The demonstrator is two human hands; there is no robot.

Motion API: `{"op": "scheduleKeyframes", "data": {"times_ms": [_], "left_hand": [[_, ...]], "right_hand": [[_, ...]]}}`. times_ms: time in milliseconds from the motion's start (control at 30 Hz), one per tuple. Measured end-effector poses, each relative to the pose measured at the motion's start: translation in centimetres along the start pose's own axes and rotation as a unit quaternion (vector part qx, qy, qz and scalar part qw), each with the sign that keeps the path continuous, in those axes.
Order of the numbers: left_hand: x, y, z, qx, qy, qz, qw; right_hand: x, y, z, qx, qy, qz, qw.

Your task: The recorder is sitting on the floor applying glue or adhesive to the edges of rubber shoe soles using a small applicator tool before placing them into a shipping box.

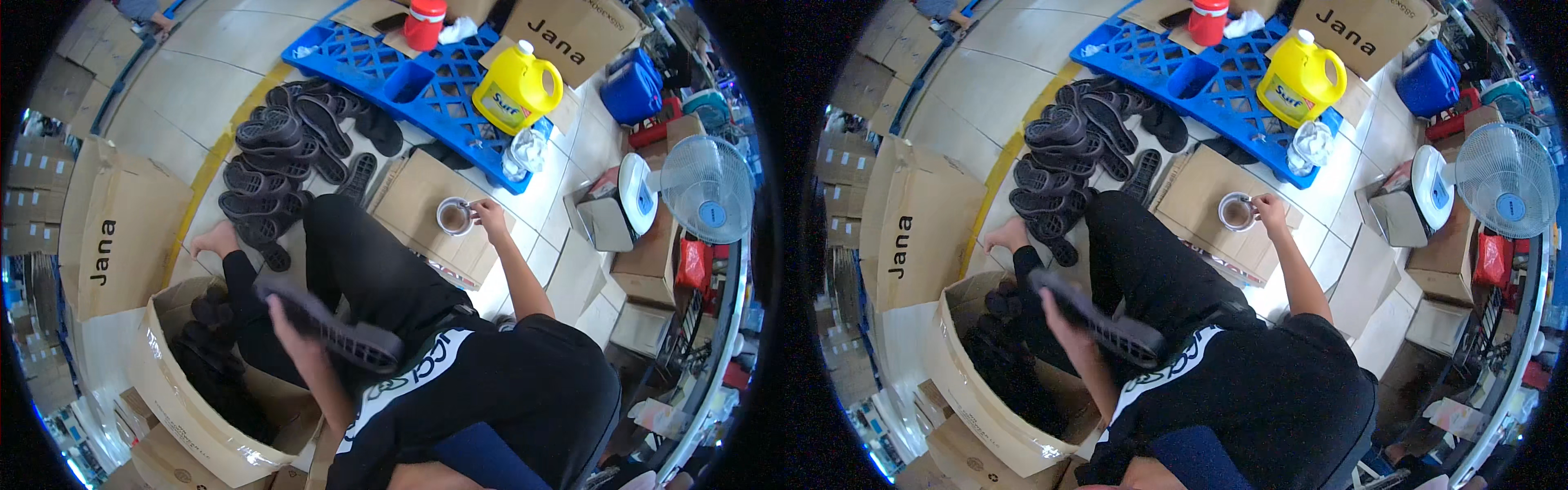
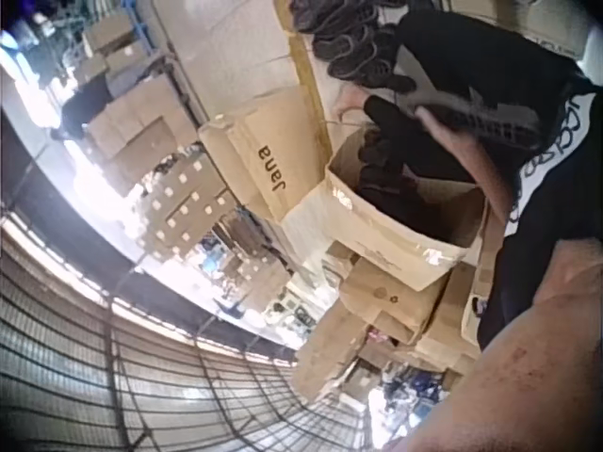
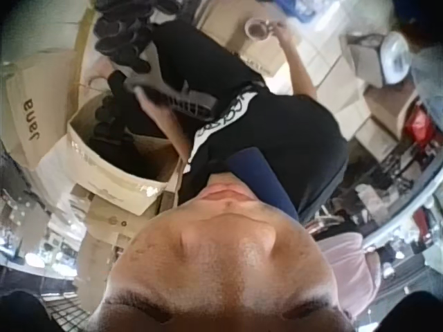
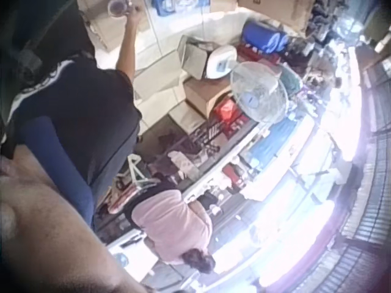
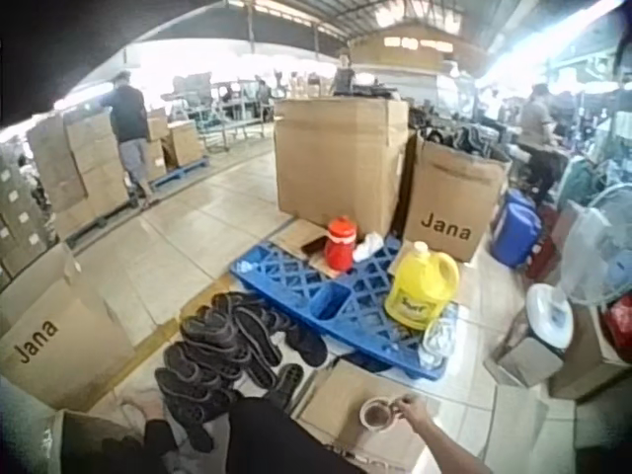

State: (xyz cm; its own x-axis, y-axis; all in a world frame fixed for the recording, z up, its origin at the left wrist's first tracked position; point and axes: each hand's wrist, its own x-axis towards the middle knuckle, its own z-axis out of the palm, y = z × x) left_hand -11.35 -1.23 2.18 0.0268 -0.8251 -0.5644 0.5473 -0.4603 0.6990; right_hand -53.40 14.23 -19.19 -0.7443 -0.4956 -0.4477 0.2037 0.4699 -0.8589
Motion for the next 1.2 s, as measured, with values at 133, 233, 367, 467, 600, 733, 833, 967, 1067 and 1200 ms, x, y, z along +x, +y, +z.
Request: {"op": "scheduleKeyframes", "data": {"times_ms": [133,233,367,467,600,733,833,967,1067,1200], "left_hand": [[0.5,-5.5,1.6,0.091,-0.183,-0.192,0.96],[-1.7,-6.3,3.3,0.052,-0.308,-0.297,0.902],[-2.3,-6.5,4.7,0.017,-0.309,-0.337,0.889],[-1.6,-6.8,3.9,0.002,-0.288,-0.312,0.905],[-0.7,-6.4,3.5,-0.023,-0.245,-0.259,0.934],[1.2,-5.1,2.4,-0.082,-0.212,-0.191,0.955],[2.9,-4.0,1.1,-0.068,-0.186,-0.153,0.968],[4.8,-3.9,-1.0,-0.093,-0.201,-0.139,0.965],[5.3,-4.5,-2.6,-0.086,-0.204,-0.113,0.969],[5.1,-5.6,-4.4,-0.127,-0.187,-0.145,0.963]], "right_hand": [[0.8,1.9,-0.5,-0.104,-0.017,0.024,0.994],[1.7,4.2,0.1,-0.207,-0.027,-0.059,0.976],[2.5,5.7,0.8,-0.279,-0.012,-0.152,0.948],[2.4,5.5,1.5,-0.29,-0.012,-0.148,0.945],[2.5,5.7,1.7,-0.291,-0.03,-0.135,0.947],[2.5,5.7,1.2,-0.277,-0.023,-0.157,0.948],[2.5,6.1,-0.3,-0.261,-0.001,-0.181,0.948],[3.3,6.6,-2.9,-0.3,0.001,-0.167,0.939],[2.6,5.9,-4.0,-0.331,0.016,-0.131,0.934],[1.8,4.9,-4.9,-0.309,0.056,-0.048,0.948]]}}
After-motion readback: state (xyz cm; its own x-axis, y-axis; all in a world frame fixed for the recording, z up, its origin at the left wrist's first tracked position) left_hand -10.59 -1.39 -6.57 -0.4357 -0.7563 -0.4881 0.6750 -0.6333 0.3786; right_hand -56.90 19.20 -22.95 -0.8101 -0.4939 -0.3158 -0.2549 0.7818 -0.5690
